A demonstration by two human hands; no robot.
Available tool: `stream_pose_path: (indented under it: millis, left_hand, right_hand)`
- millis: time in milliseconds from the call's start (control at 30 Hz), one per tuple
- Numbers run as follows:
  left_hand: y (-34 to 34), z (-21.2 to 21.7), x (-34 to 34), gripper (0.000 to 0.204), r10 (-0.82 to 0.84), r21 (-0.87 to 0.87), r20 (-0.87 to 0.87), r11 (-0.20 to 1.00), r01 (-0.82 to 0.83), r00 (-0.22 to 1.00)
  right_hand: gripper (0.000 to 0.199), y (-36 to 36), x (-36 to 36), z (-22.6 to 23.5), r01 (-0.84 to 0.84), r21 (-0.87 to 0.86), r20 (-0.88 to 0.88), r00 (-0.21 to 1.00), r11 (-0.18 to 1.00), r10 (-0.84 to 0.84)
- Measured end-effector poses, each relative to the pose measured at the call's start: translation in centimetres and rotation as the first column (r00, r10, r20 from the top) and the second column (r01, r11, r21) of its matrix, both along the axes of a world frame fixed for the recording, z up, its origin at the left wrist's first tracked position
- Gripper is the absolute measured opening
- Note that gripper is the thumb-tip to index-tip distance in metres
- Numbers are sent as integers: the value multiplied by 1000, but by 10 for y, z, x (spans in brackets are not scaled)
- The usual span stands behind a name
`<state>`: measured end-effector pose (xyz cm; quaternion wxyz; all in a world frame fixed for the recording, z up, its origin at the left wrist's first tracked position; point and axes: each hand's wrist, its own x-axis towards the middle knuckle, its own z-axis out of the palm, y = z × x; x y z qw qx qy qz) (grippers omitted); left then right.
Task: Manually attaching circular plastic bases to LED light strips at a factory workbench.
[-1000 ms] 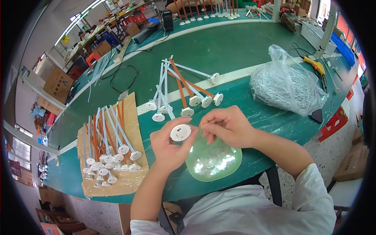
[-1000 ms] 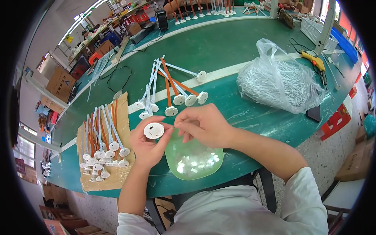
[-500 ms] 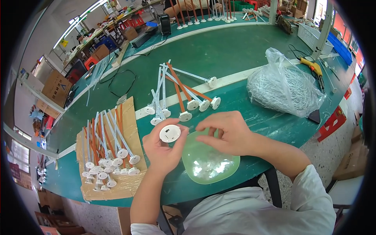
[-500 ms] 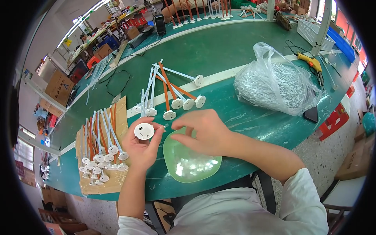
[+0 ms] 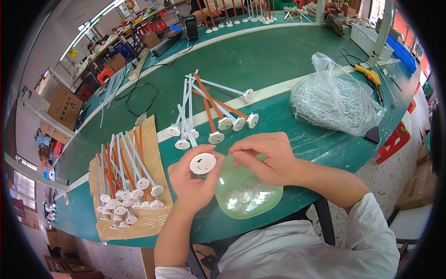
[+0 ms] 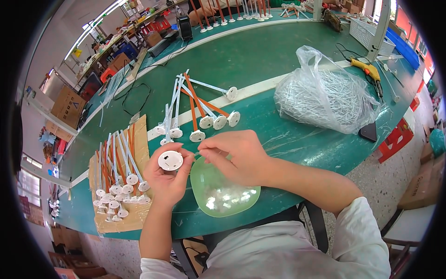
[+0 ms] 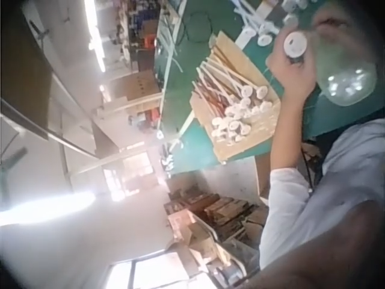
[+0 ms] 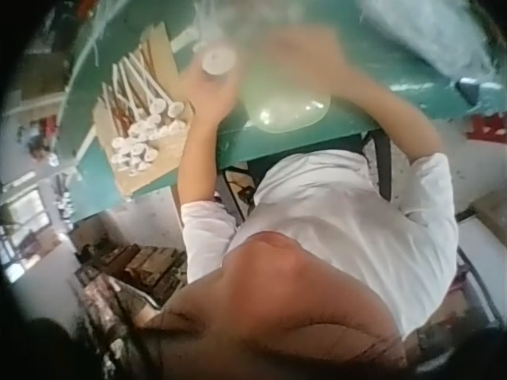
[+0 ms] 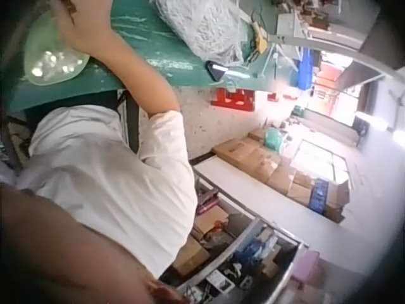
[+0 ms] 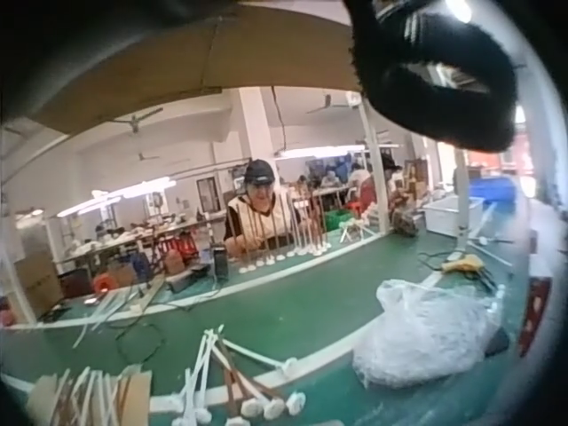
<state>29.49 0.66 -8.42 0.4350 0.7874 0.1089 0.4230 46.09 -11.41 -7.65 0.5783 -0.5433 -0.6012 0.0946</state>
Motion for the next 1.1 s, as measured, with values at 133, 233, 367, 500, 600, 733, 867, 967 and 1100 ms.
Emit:
stream_pose_path:
  millis: [133,233,367,500,600,733,867,967,1100]
  left_hand:
    - [2,0,0,35,-23,32,1,999,23,1000]
    - [3,-1,0,35,-40,62,5,997,39,999]
    - [1,-1,0,35,-30,35,66,999,27,997]
    - [1,2,1,36,-21,36,46,999,20,999]
    - [2,4,0,54,-138,222,132,969,106,982]
    - [-1,-1,3,62,-199,58,129,979,193,972]
    - [-8,1,3,54,-278,-30,123,958,284,953]
    - [-9,-2,6,53,-349,-96,167,925,367,922]
    - [-9,-3,6,50,-392,-78,188,908,412,900]
  right_hand:
    - [9,-2,2,2,14,-20,129,992,1000,-12]
    - [7,-2,3,1,-1,-43,129,992,999,7]
    - [7,0,1,-1,14,18,78,997,1000,-15]
    - [4,-2,-1,6,22,68,130,991,997,-31]
    - [6,-5,-3,12,58,196,147,985,979,-88]
    - [13,-11,1,10,40,359,224,966,933,-127]
    - [19,-5,-2,7,12,418,308,939,909,-154]
    - [19,-5,-3,2,24,447,289,942,894,-169]
    - [19,-3,-5,1,19,459,266,951,888,-158]
